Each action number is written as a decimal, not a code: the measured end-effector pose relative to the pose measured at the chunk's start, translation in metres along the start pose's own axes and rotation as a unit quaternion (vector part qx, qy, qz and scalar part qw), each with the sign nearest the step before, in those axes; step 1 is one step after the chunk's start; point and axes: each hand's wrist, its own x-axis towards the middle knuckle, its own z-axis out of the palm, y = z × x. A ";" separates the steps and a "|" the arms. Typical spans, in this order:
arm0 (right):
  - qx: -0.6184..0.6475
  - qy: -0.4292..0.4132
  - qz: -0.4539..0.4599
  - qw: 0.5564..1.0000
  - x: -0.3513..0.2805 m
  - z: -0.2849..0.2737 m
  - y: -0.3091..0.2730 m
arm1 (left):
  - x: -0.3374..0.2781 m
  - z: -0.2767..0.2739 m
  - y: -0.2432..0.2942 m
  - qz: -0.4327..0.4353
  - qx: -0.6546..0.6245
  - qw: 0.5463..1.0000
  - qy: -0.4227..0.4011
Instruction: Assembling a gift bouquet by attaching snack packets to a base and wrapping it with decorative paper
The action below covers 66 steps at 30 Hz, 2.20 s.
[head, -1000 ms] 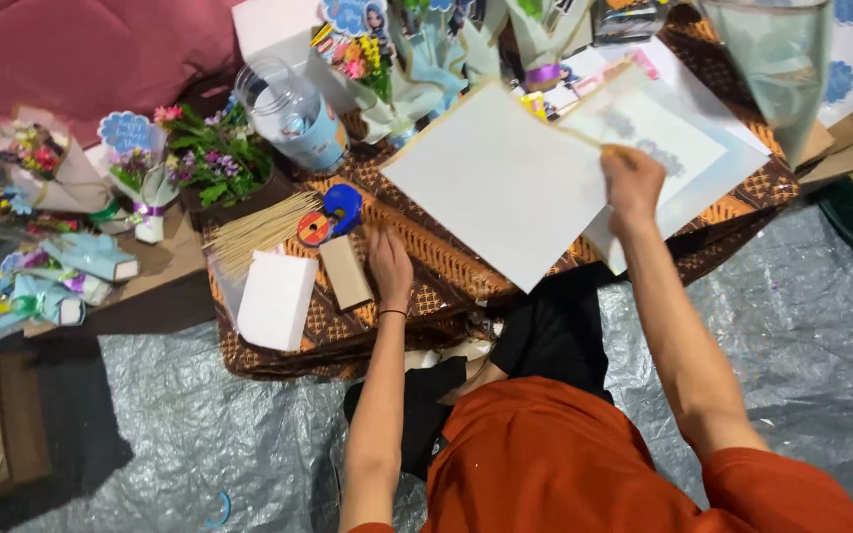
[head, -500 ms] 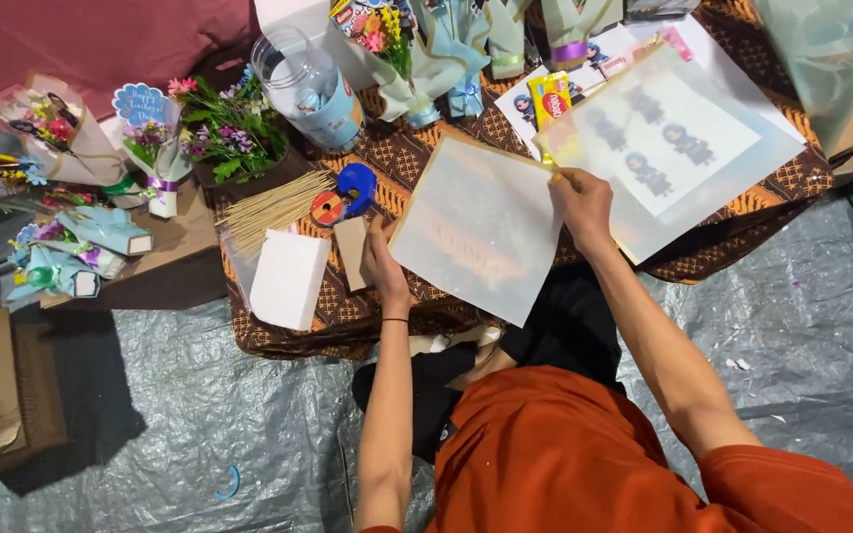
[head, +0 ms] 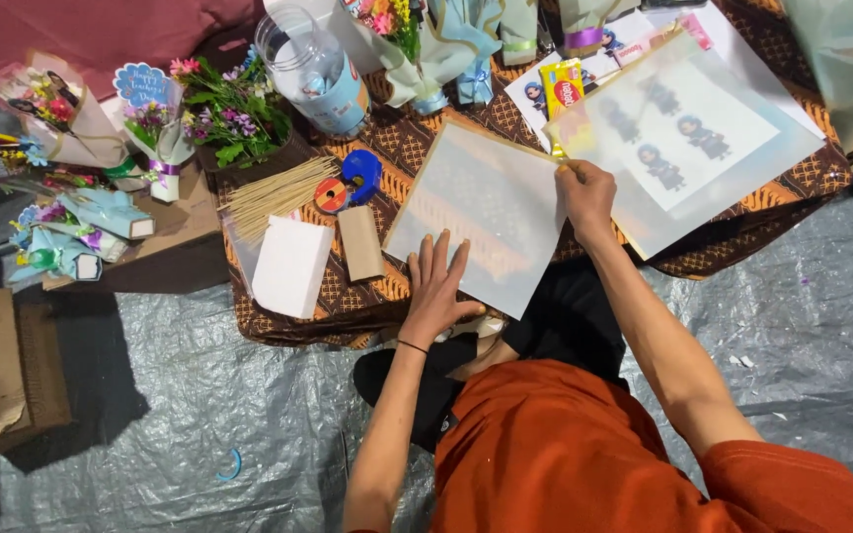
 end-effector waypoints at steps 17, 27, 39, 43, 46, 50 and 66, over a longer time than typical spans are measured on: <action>-0.154 -0.047 -0.173 0.972 -0.019 -0.019 -0.024 | 0.013 0.000 -0.021 0.041 0.057 0.997 0.010; -0.253 -0.077 -0.220 0.939 -0.015 -0.021 -0.007 | 0.017 -0.017 -0.020 0.024 -0.023 0.998 -0.044; -0.339 -0.145 -0.234 0.900 -0.010 -0.017 -0.015 | 0.000 -0.026 -0.005 0.026 -0.057 0.998 -0.029; -0.336 -0.178 -0.249 0.891 -0.008 -0.007 -0.015 | -0.004 -0.026 -0.003 0.033 -0.061 0.997 -0.017; -0.333 -0.201 -0.270 0.881 -0.008 0.001 -0.027 | -0.003 -0.024 -0.003 0.040 -0.073 0.997 -0.002; -0.341 -0.214 -0.225 0.887 -0.007 0.009 -0.036 | -0.004 -0.008 -0.015 0.049 -0.068 0.996 0.020; -0.367 -0.156 -0.237 0.886 0.001 0.029 -0.044 | 0.022 0.010 -0.043 0.017 -0.019 0.997 0.066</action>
